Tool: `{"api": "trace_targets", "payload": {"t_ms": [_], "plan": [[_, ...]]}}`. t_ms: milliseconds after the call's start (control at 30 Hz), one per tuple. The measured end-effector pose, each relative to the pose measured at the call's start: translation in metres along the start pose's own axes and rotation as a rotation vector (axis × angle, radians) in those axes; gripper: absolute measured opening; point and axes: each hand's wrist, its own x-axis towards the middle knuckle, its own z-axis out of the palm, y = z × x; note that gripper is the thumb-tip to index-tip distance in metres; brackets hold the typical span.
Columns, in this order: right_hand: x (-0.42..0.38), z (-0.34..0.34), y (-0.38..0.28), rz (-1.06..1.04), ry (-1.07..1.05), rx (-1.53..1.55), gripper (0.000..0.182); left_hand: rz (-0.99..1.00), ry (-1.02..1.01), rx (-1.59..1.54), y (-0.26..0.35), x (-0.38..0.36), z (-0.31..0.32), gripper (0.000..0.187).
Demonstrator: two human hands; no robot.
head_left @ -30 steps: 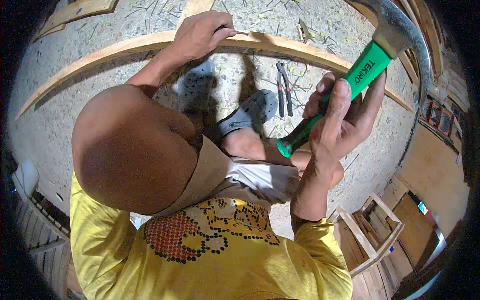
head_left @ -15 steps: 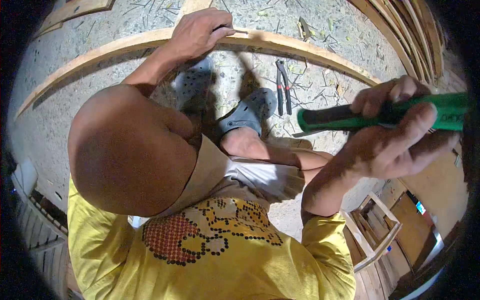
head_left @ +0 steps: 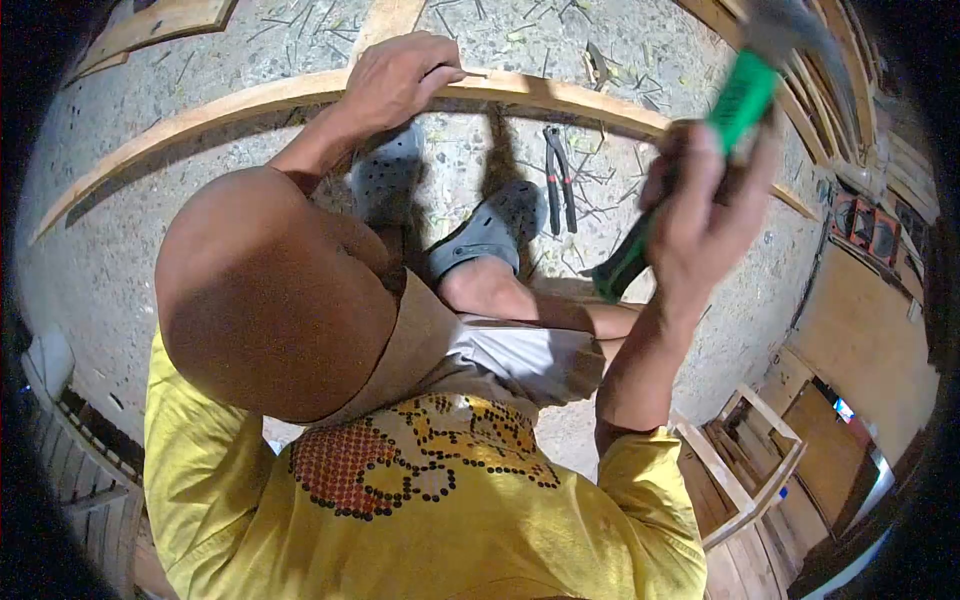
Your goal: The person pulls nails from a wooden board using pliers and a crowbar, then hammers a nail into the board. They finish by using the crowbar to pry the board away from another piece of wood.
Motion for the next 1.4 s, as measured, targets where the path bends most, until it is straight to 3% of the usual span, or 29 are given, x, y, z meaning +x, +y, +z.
{"api": "trace_targets", "payload": {"t_ms": [33,167,267,367,733,1067,1133,1267,1400], "plan": [[0.008,0.000,-0.026,0.028,0.061,0.205,0.029,-0.057,-0.021,-0.009,0.002,0.000,0.000,0.020],[0.024,-0.011,-0.043,-0.159,0.103,0.286,0.041,-0.045,0.052,0.000,0.004,-0.004,0.005,0.014],[0.012,-0.008,-0.022,-0.178,0.074,0.234,0.043,0.177,0.220,0.114,0.004,-0.012,0.006,0.013],[-0.007,-0.001,-0.006,0.105,-0.054,0.162,0.051,0.200,0.112,0.106,0.001,-0.014,0.007,0.018],[-0.032,0.009,0.034,0.298,-0.126,0.190,0.057,0.128,0.094,0.131,0.005,-0.014,0.010,0.018],[-0.037,0.007,0.040,0.295,-0.146,0.180,0.057,0.167,0.067,0.132,0.003,-0.015,0.009,0.017],[-0.037,0.005,0.044,0.209,-0.181,0.021,0.057,0.194,0.015,0.178,0.002,-0.013,0.008,0.016],[-0.034,0.005,0.040,0.173,-0.187,0.014,0.057,0.197,0.002,0.170,0.004,-0.011,0.005,0.017],[-0.027,0.009,0.012,0.101,-0.079,0.134,0.056,0.186,0.006,0.142,-0.004,-0.006,0.006,0.019]]}}
